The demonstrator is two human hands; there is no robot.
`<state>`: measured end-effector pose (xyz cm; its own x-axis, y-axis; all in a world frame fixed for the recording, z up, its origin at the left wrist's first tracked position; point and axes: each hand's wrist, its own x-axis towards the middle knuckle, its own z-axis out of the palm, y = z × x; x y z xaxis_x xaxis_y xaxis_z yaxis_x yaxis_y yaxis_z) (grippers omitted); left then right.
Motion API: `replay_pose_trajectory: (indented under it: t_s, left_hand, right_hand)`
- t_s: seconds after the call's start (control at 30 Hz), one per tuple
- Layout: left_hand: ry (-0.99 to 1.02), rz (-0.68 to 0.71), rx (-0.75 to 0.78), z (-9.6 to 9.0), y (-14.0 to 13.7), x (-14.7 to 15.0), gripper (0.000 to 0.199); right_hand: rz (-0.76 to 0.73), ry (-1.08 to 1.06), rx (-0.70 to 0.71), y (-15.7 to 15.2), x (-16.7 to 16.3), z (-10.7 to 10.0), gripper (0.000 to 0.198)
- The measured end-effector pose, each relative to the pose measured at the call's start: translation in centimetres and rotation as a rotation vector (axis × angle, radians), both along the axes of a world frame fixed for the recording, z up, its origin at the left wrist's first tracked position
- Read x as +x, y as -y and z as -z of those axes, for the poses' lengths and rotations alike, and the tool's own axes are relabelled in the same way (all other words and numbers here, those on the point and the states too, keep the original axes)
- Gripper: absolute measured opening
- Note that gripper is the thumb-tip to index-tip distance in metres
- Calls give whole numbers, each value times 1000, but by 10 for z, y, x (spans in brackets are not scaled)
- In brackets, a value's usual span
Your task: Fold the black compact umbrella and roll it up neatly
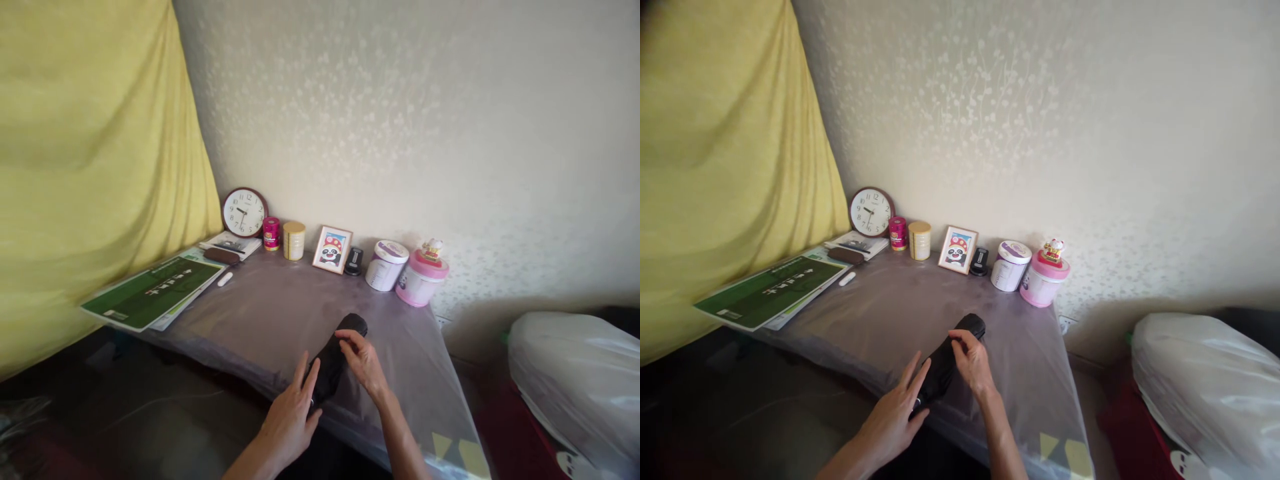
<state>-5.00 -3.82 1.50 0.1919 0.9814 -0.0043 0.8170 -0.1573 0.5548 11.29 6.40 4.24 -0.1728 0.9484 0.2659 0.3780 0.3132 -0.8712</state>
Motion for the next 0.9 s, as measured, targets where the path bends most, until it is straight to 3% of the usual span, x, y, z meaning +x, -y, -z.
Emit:
replay_pose_trajectory:
  t_s: [0.1, 0.23, 0.4, 0.57, 0.77, 0.9]
  left_hand:
    - [-1, 16, 34, 1, 1, -1, 86]
    - [-36, 46, 45, 3, 0, 2, 90]
    - [-62, 77, 7, 0, -2, 4, 84]
    - [-25, 79, -2, 1, -2, 3, 83]
    - [263, 11, -12, 6, -9, -9, 76]
    - [530, -127, -313, 7, -18, -27, 67]
  right_hand:
    - [-66, 150, 89, 1, -6, 4, 27]
    - [-69, 157, 147, 2, -10, 12, 26]
    - [-49, -76, 6, 13, 2, 10, 19]
    - [87, -218, -118, 28, 48, 7, 26]
    - [322, -230, -188, 32, 92, 37, 40]
    - [359, -205, -192, 33, 97, 53, 40]
